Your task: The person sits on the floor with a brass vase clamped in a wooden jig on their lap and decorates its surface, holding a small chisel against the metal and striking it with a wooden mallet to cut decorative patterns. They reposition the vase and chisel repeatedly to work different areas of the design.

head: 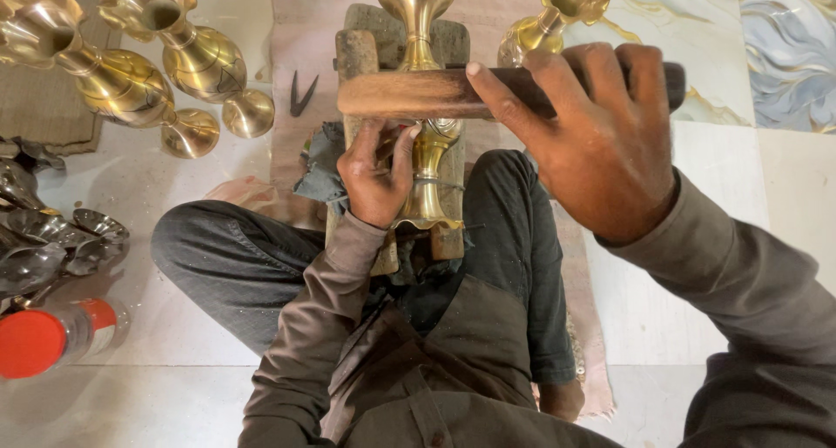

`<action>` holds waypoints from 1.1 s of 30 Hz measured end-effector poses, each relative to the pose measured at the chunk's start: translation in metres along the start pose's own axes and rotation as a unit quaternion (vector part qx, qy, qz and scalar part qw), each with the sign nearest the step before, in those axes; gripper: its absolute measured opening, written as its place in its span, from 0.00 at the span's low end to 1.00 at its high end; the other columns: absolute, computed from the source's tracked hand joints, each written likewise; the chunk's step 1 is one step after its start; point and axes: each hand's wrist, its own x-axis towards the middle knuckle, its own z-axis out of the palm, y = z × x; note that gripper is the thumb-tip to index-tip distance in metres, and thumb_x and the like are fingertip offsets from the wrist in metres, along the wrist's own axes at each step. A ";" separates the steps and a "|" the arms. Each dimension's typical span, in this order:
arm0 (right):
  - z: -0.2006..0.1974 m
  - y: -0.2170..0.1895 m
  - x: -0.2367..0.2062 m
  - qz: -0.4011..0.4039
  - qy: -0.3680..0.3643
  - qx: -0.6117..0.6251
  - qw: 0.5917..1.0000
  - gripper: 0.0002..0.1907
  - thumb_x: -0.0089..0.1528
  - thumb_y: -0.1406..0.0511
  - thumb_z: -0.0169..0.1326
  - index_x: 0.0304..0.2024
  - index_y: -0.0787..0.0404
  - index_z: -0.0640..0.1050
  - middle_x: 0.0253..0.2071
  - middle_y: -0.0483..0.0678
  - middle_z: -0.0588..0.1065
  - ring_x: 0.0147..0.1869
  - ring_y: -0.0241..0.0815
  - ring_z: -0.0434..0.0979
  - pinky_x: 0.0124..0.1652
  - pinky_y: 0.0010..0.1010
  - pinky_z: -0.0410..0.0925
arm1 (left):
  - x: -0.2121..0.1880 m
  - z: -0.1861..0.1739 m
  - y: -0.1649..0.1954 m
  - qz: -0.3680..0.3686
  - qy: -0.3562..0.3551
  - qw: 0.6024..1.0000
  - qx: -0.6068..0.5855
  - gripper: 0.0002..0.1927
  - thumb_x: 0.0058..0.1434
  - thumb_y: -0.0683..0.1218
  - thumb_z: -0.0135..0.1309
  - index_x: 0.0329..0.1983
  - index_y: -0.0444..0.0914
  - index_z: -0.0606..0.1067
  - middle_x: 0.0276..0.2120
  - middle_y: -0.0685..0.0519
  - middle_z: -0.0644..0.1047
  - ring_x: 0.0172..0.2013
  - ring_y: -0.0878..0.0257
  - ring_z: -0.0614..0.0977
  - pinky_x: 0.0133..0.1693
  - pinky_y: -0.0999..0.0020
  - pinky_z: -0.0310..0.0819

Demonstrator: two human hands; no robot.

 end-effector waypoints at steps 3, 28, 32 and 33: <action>0.001 0.000 0.000 0.034 0.016 0.124 0.992 0.27 0.68 0.74 0.54 0.68 0.50 0.81 0.53 0.48 0.75 0.50 0.46 0.71 0.52 0.43 0.63 | 0.000 0.000 0.000 0.010 0.005 1.000 -0.016 0.11 0.68 0.35 0.60 0.52 0.29 0.75 0.41 0.44 0.83 0.43 0.60 0.88 0.44 0.68 0.83; -0.004 0.000 -0.008 0.002 0.013 -0.007 1.000 0.21 0.66 0.65 0.61 0.62 0.44 0.83 0.49 0.45 0.74 0.49 0.42 0.72 0.51 0.39 0.62 | -0.003 -0.005 -0.003 0.042 -0.031 0.998 0.033 0.10 0.65 0.36 0.61 0.48 0.30 0.77 0.40 0.42 0.82 0.40 0.56 0.88 0.42 0.65 0.84; 0.002 0.000 -0.019 0.016 0.004 0.011 1.000 0.20 0.68 0.64 0.61 0.63 0.42 0.82 0.50 0.45 0.74 0.50 0.41 0.72 0.53 0.39 0.62 | -0.002 -0.005 -0.007 0.072 -0.032 0.995 0.056 0.09 0.63 0.36 0.62 0.45 0.31 0.78 0.39 0.42 0.82 0.39 0.55 0.88 0.41 0.63 0.82; 0.003 0.000 -0.023 0.004 -0.003 -0.020 1.000 0.18 0.70 0.61 0.61 0.63 0.40 0.81 0.51 0.44 0.74 0.50 0.40 0.72 0.54 0.38 0.61 | -0.003 -0.006 -0.008 0.071 -0.031 0.995 0.055 0.09 0.63 0.36 0.62 0.46 0.31 0.77 0.39 0.41 0.82 0.39 0.55 0.87 0.40 0.63 0.82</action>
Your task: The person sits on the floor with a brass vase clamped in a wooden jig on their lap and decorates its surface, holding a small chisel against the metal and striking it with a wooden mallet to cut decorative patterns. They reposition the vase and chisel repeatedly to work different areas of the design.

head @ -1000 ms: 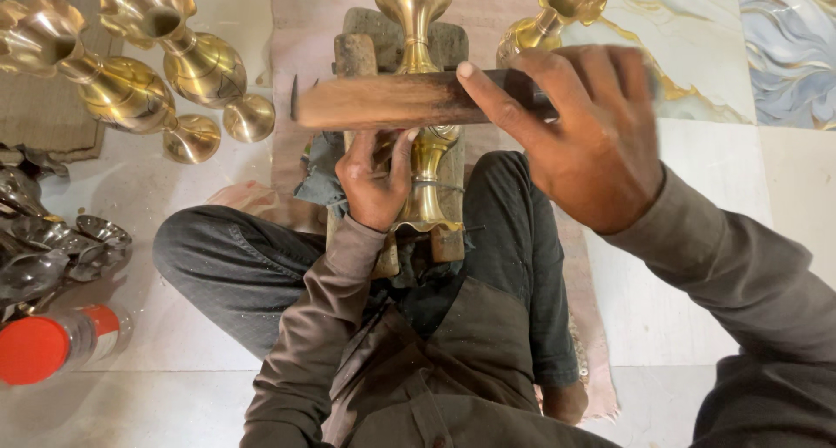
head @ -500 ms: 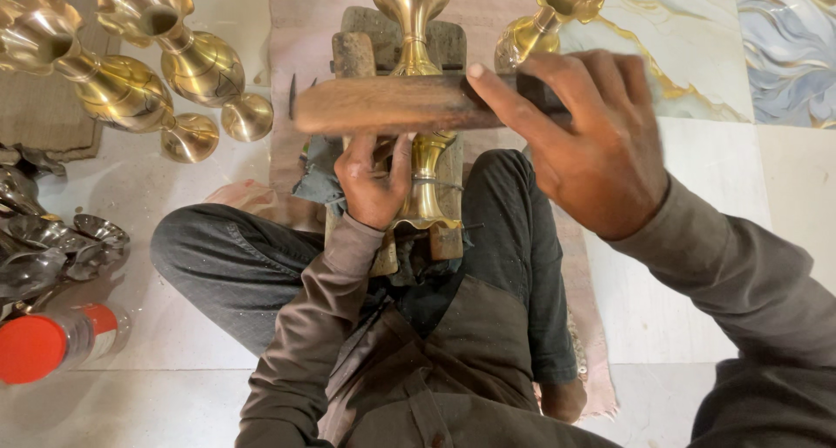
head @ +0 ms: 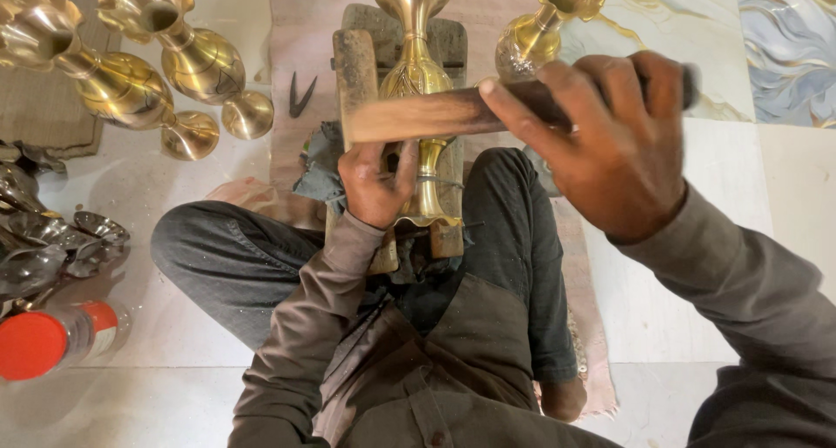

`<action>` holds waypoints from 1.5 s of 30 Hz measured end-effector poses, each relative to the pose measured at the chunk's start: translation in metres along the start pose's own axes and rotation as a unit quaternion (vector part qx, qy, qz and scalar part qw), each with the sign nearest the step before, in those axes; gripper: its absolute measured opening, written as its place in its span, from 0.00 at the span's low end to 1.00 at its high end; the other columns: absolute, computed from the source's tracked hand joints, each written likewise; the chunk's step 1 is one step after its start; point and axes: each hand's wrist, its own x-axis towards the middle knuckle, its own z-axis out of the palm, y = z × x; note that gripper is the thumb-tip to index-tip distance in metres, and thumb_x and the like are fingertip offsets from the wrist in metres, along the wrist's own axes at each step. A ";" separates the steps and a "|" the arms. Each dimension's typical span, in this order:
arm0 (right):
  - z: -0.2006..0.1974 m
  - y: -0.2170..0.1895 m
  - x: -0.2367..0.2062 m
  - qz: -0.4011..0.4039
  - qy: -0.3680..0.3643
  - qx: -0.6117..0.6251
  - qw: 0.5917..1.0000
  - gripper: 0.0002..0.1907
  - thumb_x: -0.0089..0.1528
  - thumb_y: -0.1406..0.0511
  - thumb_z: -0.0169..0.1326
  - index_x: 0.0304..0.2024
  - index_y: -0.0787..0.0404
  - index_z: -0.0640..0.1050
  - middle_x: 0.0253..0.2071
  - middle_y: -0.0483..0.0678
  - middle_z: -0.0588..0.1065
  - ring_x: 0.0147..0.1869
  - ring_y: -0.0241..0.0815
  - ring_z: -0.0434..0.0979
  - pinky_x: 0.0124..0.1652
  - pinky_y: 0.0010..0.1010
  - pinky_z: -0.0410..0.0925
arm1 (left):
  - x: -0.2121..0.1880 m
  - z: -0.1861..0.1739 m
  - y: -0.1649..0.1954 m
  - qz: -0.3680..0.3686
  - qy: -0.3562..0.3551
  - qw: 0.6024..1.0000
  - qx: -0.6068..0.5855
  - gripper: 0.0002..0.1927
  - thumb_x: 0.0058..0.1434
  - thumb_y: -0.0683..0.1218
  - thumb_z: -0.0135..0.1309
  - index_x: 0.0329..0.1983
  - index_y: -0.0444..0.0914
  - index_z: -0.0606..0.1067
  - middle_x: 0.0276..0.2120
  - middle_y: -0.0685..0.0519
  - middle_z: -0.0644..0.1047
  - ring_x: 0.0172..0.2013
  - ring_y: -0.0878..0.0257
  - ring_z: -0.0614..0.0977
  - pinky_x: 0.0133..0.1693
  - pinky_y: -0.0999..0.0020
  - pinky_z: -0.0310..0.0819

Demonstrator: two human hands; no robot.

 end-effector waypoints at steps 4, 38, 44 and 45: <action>0.010 -0.004 -0.007 0.023 0.058 0.048 0.997 0.20 0.69 0.62 0.59 0.63 0.41 0.81 0.50 0.46 0.74 0.50 0.42 0.72 0.54 0.42 0.61 | 0.003 0.000 -0.005 0.077 -0.021 0.997 -0.004 0.11 0.63 0.35 0.59 0.49 0.33 0.78 0.41 0.43 0.82 0.42 0.53 0.87 0.46 0.62 0.84; -0.010 -0.024 -0.021 0.140 -0.024 0.081 0.987 0.24 0.64 0.73 0.59 0.62 0.49 0.81 0.48 0.48 0.75 0.50 0.45 0.74 0.52 0.42 0.62 | 0.010 0.001 -0.003 -0.025 0.007 0.998 -0.059 0.05 0.65 0.37 0.58 0.42 0.32 0.75 0.39 0.44 0.81 0.36 0.61 0.88 0.34 0.68 0.89; 0.025 -0.043 -0.060 0.283 -0.068 0.218 0.932 0.28 0.65 0.72 0.59 0.69 0.54 0.76 0.51 0.50 0.73 0.52 0.49 0.72 0.52 0.43 0.60 | 0.037 -0.023 -0.002 0.001 -0.068 0.995 -0.074 0.05 0.69 0.36 0.58 0.46 0.34 0.75 0.48 0.44 0.82 0.43 0.58 0.88 0.43 0.67 0.86; 0.032 -0.048 -0.065 0.302 -0.079 0.244 0.918 0.30 0.62 0.71 0.59 0.69 0.55 0.75 0.51 0.52 0.72 0.52 0.51 0.72 0.50 0.44 0.60 | 0.044 -0.026 -0.002 -0.002 -0.102 0.990 -0.098 0.06 0.69 0.36 0.58 0.47 0.34 0.74 0.49 0.44 0.82 0.44 0.58 0.88 0.44 0.66 0.86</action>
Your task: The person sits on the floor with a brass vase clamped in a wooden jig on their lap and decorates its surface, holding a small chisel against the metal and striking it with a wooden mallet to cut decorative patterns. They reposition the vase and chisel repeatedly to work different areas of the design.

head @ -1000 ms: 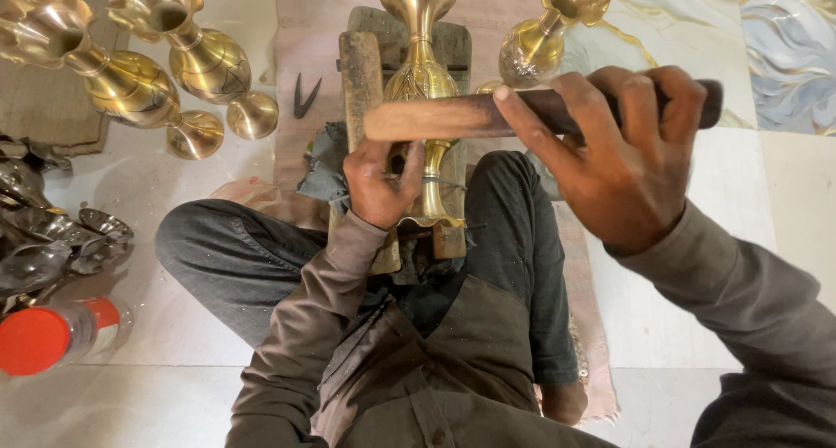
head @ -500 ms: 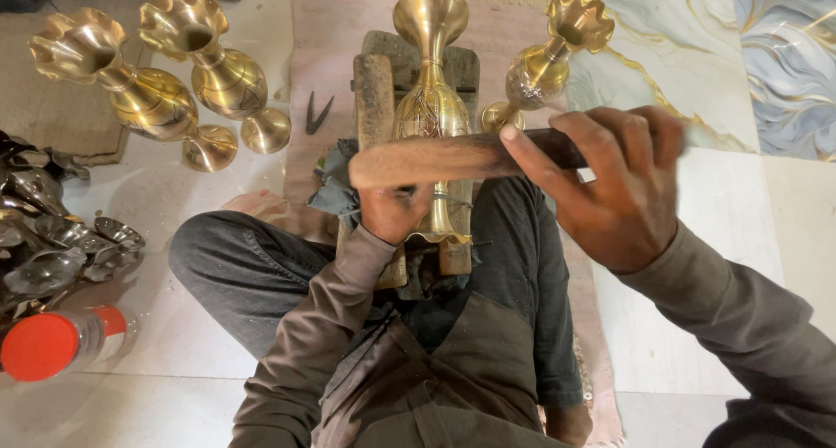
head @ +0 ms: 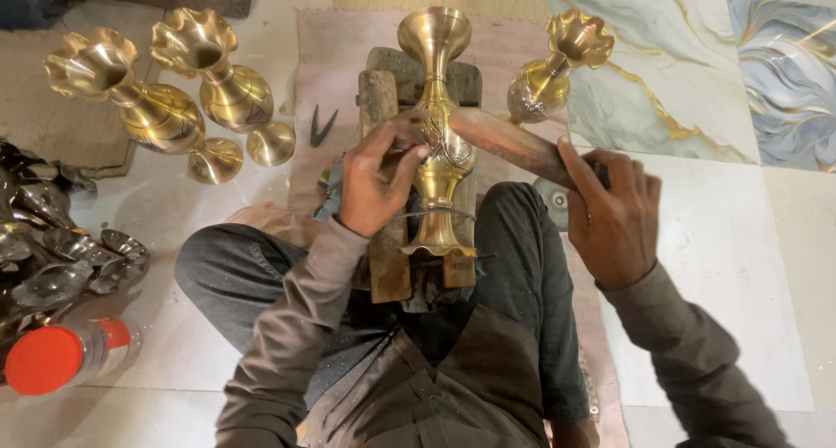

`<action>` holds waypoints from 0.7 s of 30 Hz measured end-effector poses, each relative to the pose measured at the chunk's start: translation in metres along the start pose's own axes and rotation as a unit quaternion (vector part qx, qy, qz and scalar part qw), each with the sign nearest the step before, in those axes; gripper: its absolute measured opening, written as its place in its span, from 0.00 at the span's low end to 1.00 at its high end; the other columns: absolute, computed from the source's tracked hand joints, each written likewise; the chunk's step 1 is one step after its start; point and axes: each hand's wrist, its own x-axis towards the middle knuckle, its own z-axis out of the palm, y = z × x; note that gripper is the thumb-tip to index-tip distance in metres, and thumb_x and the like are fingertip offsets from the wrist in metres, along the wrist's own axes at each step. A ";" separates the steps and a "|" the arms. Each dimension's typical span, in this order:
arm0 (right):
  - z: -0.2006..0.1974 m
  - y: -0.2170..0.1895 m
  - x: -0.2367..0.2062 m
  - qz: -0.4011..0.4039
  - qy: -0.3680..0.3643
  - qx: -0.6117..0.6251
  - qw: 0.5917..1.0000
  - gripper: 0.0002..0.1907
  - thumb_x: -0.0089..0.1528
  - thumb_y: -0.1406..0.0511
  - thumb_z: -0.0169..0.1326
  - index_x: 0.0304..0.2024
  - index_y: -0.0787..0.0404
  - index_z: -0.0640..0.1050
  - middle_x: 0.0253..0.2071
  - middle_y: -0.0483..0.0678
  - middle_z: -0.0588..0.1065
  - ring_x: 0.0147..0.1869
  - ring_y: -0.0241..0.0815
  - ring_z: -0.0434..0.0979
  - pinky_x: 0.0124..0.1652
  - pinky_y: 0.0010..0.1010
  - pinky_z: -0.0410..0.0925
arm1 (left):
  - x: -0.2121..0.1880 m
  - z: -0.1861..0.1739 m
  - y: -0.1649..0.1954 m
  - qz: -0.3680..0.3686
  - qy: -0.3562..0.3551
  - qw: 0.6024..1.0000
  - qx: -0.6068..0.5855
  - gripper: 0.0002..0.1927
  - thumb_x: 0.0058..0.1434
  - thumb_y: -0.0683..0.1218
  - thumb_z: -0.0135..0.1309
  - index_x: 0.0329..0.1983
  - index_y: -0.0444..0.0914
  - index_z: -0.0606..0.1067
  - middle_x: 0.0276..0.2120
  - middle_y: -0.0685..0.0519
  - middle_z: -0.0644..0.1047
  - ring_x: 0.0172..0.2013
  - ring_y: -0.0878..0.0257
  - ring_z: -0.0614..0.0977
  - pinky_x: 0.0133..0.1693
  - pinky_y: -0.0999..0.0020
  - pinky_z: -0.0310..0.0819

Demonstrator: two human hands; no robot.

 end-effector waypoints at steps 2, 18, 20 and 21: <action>0.017 0.003 -0.009 0.021 -0.025 0.028 0.999 0.32 0.60 0.70 0.61 0.68 0.55 0.75 0.49 0.53 0.72 0.51 0.53 0.72 0.47 0.45 0.62 | 0.012 -0.003 0.002 -0.030 -0.064 0.997 -0.037 0.17 0.67 0.38 0.59 0.58 0.33 0.72 0.48 0.45 0.82 0.45 0.57 0.88 0.45 0.67 0.87; 0.007 0.003 0.002 0.044 -0.009 -0.038 0.998 0.32 0.60 0.74 0.60 0.67 0.52 0.77 0.48 0.53 0.74 0.47 0.52 0.73 0.44 0.45 0.65 | 0.034 -0.008 -0.009 -0.005 -0.188 0.982 -0.002 0.28 0.67 0.39 0.60 0.69 0.35 0.67 0.49 0.42 0.83 0.46 0.55 0.88 0.48 0.62 0.88; -0.003 -0.001 0.007 0.046 0.025 0.095 0.994 0.34 0.62 0.74 0.58 0.72 0.54 0.72 0.53 0.55 0.72 0.54 0.52 0.73 0.50 0.43 0.68 | 0.033 -0.007 -0.009 -0.009 -0.182 0.983 0.000 0.27 0.67 0.38 0.59 0.69 0.35 0.68 0.50 0.41 0.82 0.47 0.55 0.88 0.47 0.63 0.89; -0.009 -0.002 0.010 0.046 0.044 0.161 0.985 0.35 0.64 0.75 0.56 0.74 0.56 0.70 0.55 0.56 0.71 0.57 0.53 0.73 0.54 0.42 0.69 | 0.032 -0.007 -0.009 -0.008 -0.179 0.984 0.002 0.27 0.68 0.38 0.59 0.69 0.36 0.68 0.51 0.41 0.81 0.47 0.55 0.88 0.46 0.63 0.90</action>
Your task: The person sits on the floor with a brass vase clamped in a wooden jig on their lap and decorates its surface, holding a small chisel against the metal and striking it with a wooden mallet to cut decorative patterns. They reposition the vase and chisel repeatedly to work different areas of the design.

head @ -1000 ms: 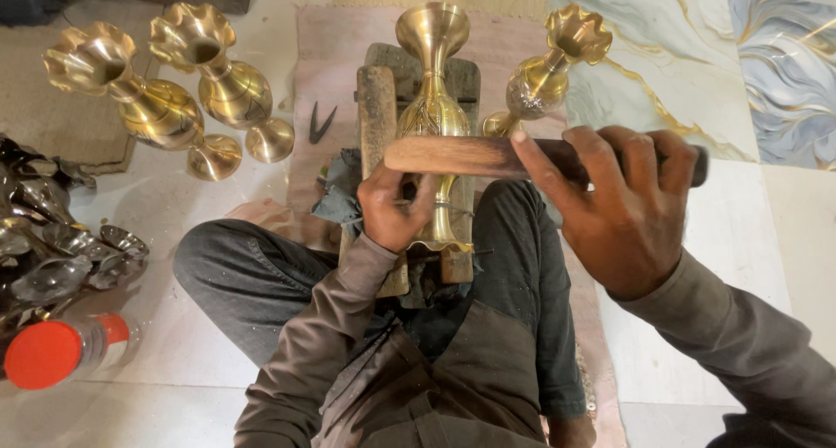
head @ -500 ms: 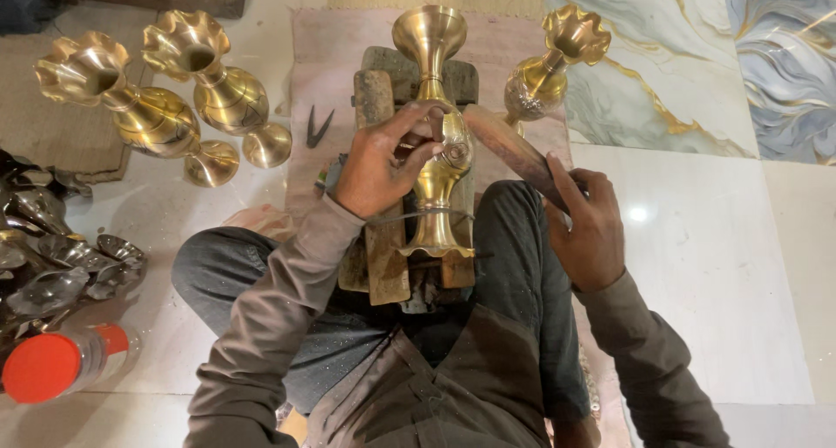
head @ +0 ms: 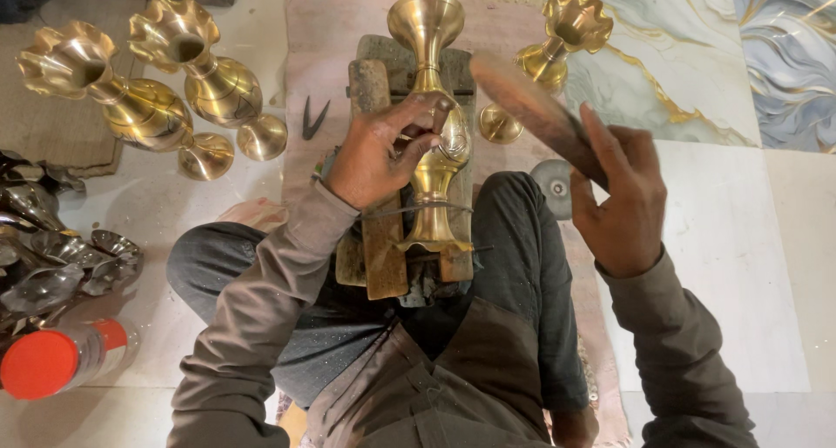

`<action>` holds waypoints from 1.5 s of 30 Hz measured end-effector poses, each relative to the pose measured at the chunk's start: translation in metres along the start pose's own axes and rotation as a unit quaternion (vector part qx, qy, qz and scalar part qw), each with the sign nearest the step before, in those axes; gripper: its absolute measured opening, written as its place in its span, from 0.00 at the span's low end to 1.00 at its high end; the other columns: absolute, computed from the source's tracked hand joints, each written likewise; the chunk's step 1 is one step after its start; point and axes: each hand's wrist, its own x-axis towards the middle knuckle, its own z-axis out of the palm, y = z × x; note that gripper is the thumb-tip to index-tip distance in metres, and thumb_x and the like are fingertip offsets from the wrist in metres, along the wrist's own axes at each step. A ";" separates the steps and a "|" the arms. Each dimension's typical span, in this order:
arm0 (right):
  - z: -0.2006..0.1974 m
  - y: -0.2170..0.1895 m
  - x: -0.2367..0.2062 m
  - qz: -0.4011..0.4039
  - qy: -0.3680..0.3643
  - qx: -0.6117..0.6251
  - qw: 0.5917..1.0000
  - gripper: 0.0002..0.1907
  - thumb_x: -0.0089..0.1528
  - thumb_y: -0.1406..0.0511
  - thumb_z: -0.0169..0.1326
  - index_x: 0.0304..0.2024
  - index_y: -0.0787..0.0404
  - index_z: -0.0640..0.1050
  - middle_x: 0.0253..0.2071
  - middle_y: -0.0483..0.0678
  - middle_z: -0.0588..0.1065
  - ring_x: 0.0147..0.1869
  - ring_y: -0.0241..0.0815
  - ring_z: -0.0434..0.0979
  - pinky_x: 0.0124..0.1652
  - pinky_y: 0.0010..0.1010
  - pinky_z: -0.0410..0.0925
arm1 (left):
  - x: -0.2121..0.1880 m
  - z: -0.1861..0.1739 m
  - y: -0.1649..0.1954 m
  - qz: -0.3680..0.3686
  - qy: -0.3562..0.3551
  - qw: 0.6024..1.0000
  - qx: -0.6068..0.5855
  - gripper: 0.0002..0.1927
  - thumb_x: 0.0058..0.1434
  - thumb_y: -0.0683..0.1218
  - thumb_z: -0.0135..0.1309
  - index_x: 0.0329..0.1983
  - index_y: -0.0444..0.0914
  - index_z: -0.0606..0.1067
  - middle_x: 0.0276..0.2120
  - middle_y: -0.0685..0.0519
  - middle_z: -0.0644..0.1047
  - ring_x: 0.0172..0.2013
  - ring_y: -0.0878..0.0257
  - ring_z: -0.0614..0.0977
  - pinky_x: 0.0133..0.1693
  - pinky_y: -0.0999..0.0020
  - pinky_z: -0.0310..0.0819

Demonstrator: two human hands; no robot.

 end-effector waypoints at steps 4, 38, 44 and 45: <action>-0.012 -0.014 0.016 -0.047 -0.006 -0.060 0.997 0.33 0.62 0.78 0.57 0.69 0.56 0.73 0.50 0.56 0.71 0.53 0.52 0.73 0.52 0.42 0.69 | -0.001 0.003 0.004 0.040 0.024 0.997 0.062 0.25 0.65 0.38 0.62 0.65 0.37 0.70 0.54 0.39 0.79 0.45 0.53 0.88 0.41 0.64 0.88; 0.022 -0.009 -0.035 0.030 0.057 -0.093 0.994 0.34 0.61 0.79 0.56 0.70 0.57 0.73 0.55 0.54 0.71 0.58 0.52 0.72 0.57 0.45 0.66 | 0.025 -0.003 -0.001 0.118 -0.127 0.971 0.164 0.23 0.66 0.40 0.59 0.65 0.40 0.74 0.51 0.45 0.82 0.42 0.51 0.87 0.46 0.57 0.84; 0.047 -0.007 -0.066 0.054 0.101 -0.121 0.986 0.32 0.62 0.77 0.57 0.70 0.60 0.71 0.56 0.53 0.69 0.58 0.49 0.72 0.52 0.42 0.69 | 0.037 -0.001 -0.004 0.121 -0.192 0.962 0.153 0.23 0.62 0.40 0.60 0.62 0.41 0.76 0.51 0.46 0.82 0.42 0.52 0.87 0.46 0.58 0.84; 0.052 -0.005 -0.072 0.035 0.083 -0.212 0.973 0.34 0.59 0.77 0.57 0.68 0.59 0.73 0.54 0.52 0.70 0.57 0.50 0.73 0.51 0.44 0.69 | 0.040 -0.002 -0.003 0.108 -0.215 0.956 0.165 0.22 0.62 0.41 0.60 0.61 0.41 0.76 0.50 0.46 0.82 0.40 0.52 0.87 0.45 0.57 0.84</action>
